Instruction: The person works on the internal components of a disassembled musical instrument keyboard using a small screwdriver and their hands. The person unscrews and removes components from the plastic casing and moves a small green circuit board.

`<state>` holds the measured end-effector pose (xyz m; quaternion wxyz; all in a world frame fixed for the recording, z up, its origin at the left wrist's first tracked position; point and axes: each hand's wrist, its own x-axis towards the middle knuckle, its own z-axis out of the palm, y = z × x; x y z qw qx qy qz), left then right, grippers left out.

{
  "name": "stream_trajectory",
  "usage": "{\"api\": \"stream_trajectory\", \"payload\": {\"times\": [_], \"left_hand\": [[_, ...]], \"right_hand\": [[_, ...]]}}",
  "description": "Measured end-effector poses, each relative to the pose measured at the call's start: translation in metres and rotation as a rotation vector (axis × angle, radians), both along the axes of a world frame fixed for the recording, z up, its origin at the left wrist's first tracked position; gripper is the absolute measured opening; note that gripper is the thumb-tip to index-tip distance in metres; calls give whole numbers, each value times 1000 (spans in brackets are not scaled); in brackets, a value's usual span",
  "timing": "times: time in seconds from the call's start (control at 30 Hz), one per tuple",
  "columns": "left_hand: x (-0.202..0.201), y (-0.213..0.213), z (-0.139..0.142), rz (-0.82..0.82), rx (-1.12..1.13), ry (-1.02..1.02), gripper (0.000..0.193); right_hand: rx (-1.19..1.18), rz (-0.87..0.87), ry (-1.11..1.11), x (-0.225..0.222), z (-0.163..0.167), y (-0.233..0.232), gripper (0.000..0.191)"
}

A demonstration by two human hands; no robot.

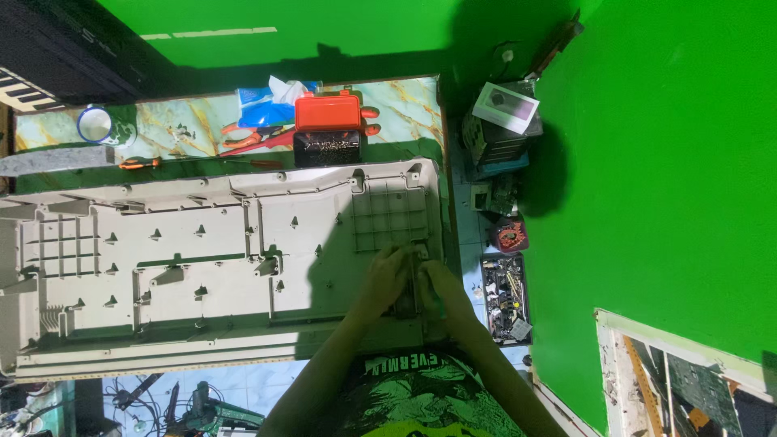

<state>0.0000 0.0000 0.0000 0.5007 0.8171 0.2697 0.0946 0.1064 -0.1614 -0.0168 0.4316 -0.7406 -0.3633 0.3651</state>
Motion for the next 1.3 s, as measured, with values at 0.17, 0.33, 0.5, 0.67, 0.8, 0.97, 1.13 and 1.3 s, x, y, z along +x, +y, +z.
{"api": "stream_trajectory", "payload": {"times": [0.17,0.33,0.5,0.67,0.8,0.97,1.13,1.3], "left_hand": [[8,5,8,8,-152,28,29],[5,5,1,99,-239,-102,30],[5,0,-3,173,-347,-51,30],[14,-8,-7,221,-399,-117,26],[14,-6,-7,176,-470,-201,26],[7,-5,1,127,-457,-62,29],[8,-7,-3,142,-371,-100,35],[7,-6,-10,106,-300,-102,32]], "right_hand": [[-221,242,-336,3,24,18,40],[-61,239,-311,7,29,17,51],[-90,32,92,9,28,15,34],[-191,-175,258,-1,26,21,35],[-137,-189,211,0,22,23,42],[-265,-186,239,4,24,24,47],[-284,-192,181,5,32,22,49],[-290,-120,53,2,28,23,46]]}}
